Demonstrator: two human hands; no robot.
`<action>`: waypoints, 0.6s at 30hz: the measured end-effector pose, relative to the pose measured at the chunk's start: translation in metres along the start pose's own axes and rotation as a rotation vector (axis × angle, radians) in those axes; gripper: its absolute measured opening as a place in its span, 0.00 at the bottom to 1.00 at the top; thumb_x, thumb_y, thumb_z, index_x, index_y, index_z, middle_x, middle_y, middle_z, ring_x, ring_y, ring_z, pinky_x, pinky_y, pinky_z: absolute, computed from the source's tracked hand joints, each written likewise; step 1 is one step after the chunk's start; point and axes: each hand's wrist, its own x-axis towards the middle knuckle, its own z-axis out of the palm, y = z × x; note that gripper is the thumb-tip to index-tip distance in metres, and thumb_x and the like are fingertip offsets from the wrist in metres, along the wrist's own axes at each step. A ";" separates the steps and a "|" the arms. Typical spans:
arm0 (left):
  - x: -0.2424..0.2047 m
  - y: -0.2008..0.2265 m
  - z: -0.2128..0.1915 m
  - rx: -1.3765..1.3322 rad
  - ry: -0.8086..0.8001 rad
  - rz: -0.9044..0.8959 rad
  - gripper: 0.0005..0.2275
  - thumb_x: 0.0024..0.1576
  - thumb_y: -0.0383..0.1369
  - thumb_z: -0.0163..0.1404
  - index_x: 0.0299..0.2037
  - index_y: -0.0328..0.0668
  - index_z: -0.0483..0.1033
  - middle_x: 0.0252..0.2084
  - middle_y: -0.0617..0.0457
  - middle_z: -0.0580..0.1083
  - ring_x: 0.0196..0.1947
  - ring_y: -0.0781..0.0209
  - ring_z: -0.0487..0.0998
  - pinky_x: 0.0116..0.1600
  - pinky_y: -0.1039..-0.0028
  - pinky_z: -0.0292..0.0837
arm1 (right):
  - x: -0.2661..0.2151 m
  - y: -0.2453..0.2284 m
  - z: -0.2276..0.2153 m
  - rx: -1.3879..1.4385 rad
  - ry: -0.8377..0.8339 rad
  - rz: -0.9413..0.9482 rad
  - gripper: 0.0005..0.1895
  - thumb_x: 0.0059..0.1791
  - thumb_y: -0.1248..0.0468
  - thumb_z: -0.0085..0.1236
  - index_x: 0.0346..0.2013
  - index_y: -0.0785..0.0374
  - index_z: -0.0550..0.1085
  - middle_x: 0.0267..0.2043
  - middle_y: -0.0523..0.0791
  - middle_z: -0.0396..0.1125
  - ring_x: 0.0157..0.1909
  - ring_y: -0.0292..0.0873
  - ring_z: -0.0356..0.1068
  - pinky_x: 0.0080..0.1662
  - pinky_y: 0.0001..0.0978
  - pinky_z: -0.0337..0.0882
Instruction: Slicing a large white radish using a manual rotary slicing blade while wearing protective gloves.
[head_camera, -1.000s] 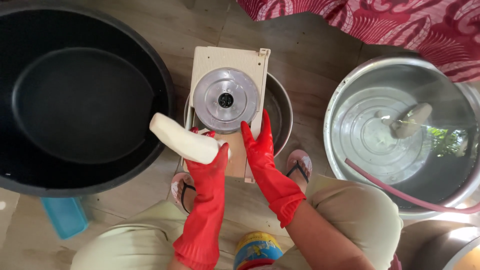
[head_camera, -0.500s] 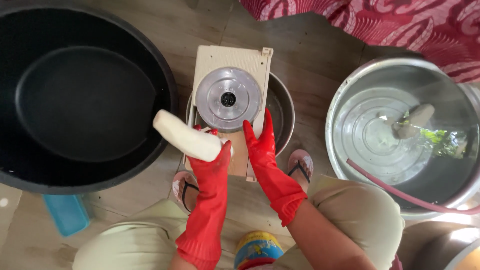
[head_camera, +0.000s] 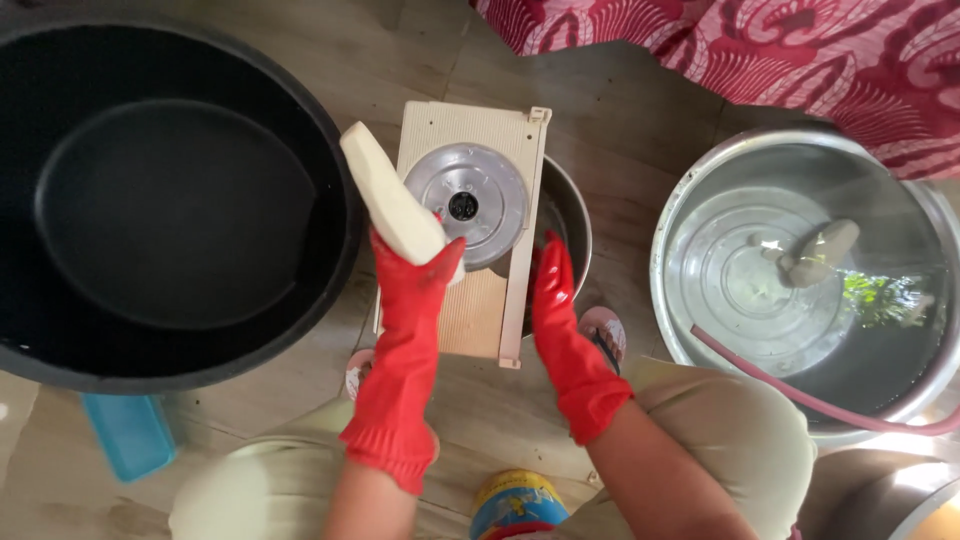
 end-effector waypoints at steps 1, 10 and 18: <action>-0.002 0.001 -0.007 0.001 0.000 -0.005 0.46 0.37 0.39 0.72 0.68 0.47 0.61 0.57 0.49 0.77 0.63 0.53 0.74 0.66 0.58 0.65 | 0.008 0.005 -0.001 -0.003 0.002 0.004 0.31 0.54 0.50 0.39 0.70 0.59 0.59 0.70 0.49 0.61 0.70 0.48 0.61 0.67 0.37 0.62; 0.004 -0.024 -0.014 0.022 0.094 0.224 0.45 0.34 0.32 0.73 0.64 0.34 0.59 0.54 0.36 0.74 0.60 0.40 0.76 0.64 0.52 0.66 | 0.174 0.129 -0.014 -0.518 -0.009 0.086 0.30 0.45 0.57 0.65 0.62 0.55 0.73 0.58 0.51 0.70 0.64 0.50 0.66 0.66 0.40 0.63; 0.002 -0.045 -0.011 0.094 0.132 0.220 0.32 0.31 0.33 0.74 0.47 0.32 0.76 0.45 0.38 0.80 0.51 0.44 0.82 0.58 0.55 0.72 | 0.221 0.147 0.035 -0.475 -0.137 0.203 0.27 0.46 0.58 0.62 0.60 0.60 0.73 0.55 0.51 0.71 0.58 0.49 0.67 0.61 0.38 0.66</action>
